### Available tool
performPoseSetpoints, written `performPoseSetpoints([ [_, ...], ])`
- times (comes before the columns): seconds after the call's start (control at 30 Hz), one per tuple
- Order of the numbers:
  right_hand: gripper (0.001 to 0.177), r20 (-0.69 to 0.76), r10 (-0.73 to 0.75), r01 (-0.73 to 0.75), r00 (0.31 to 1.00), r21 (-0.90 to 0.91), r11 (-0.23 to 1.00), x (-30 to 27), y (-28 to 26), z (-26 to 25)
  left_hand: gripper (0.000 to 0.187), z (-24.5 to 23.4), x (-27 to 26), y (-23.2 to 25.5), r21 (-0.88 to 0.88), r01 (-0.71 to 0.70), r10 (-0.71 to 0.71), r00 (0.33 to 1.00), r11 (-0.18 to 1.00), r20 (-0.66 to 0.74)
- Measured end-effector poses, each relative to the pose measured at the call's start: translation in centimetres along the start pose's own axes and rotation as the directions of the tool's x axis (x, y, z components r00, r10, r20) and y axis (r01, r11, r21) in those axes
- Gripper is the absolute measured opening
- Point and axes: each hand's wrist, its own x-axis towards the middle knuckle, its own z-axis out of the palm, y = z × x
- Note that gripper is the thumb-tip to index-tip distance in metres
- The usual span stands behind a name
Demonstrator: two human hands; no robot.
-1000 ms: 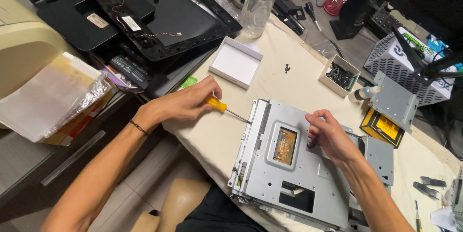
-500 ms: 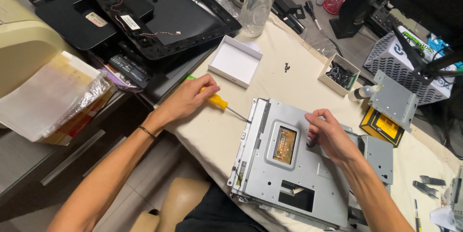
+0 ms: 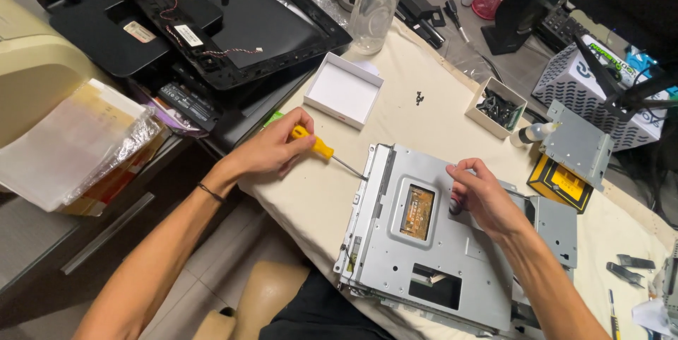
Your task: The person uses a yellow screwdriver to remove screws from the metal casing of an electronic device on a cluttered desk. They unscrew multiple fasteners along the edge of the device and place the removed screws into a small white box.
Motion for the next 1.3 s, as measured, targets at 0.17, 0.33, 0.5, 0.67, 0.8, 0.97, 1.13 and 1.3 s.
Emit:
performPoseSetpoints([
  [0.17,0.040,0.002,-0.002,0.002,1.000,-0.011,1.000,0.2,0.0,-0.1,0.036,0.9,-0.7,0.9,0.397,0.070,-0.002,0.986,0.915,-0.169],
  [0.33,0.040,0.001,-0.005,0.005,1.000,-0.027,1.000,0.5,0.0,-0.2,0.041,0.6,-0.9,-0.4,0.418,0.104,-0.029,0.983,0.903,-0.181],
  [0.5,0.041,0.015,0.010,-0.010,1.000,-0.014,1.000,0.6,0.7,-0.4,0.029,0.5,-0.8,-0.7,0.296,-0.014,0.055,0.990,0.955,-0.130],
  [0.67,0.040,0.017,0.006,-0.006,1.000,-0.017,1.000,0.9,1.0,-0.7,0.038,1.1,-1.2,0.9,0.354,0.109,-0.040,0.980,0.929,-0.196],
  [0.8,0.041,0.005,0.014,-0.013,1.000,-0.015,1.000,0.6,0.6,-0.5,0.071,1.5,-0.5,0.6,0.523,0.213,-0.068,0.957,0.826,-0.281],
  [0.97,0.041,0.006,0.010,-0.010,1.000,-0.007,1.000,0.8,0.9,-0.7,0.078,1.8,-0.7,1.2,0.535,0.247,-0.090,0.949,0.808,-0.302],
  [1.13,0.042,0.006,0.001,-0.001,1.000,-0.004,1.000,0.9,1.2,-0.9,0.057,1.5,-0.7,0.6,0.470,0.158,-0.038,0.966,0.868,-0.254],
  [1.3,0.041,0.003,0.003,-0.003,1.000,0.003,1.000,0.8,0.9,-0.5,0.023,0.4,-0.8,-1.6,0.259,-0.154,0.182,0.980,0.953,-0.085],
])
